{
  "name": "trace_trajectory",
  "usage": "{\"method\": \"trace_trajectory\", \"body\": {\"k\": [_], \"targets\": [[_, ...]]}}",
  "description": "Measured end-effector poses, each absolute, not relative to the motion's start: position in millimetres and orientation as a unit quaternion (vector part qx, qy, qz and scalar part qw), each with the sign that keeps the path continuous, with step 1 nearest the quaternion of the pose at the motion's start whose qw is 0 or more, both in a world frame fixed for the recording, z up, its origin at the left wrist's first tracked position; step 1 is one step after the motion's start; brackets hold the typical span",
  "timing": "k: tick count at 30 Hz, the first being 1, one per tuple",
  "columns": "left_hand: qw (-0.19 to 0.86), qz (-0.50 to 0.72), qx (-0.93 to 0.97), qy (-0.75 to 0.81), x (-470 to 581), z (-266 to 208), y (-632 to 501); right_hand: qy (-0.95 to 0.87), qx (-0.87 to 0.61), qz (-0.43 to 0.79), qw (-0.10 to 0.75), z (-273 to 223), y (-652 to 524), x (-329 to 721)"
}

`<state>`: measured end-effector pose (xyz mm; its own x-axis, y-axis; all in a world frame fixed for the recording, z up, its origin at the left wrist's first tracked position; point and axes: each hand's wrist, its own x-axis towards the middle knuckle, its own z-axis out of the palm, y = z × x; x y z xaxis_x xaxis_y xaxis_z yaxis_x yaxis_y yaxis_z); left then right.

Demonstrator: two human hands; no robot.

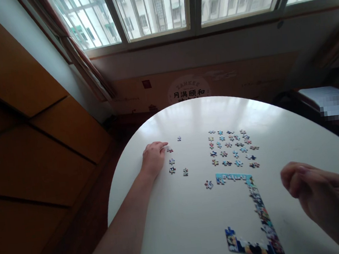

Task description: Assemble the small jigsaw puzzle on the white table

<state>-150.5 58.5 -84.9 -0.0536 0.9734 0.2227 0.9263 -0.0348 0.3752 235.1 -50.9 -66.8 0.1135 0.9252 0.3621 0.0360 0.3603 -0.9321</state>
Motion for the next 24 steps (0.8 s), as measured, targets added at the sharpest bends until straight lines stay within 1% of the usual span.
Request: {"method": "trace_trajectory", "body": {"k": [17, 24], "targets": [[0.077, 0.208, 0.688, 0.691, -147.4, -76.8, 51.8, -0.542, -0.458, 0.375, 0.596, -62.9, -53.7, 234.8], [0.060, 0.196, 0.687, 0.697, -142.7, -76.3, 52.2, -0.550, -0.450, 0.371, 0.598, -61.3, -52.9, 233.1]]}}
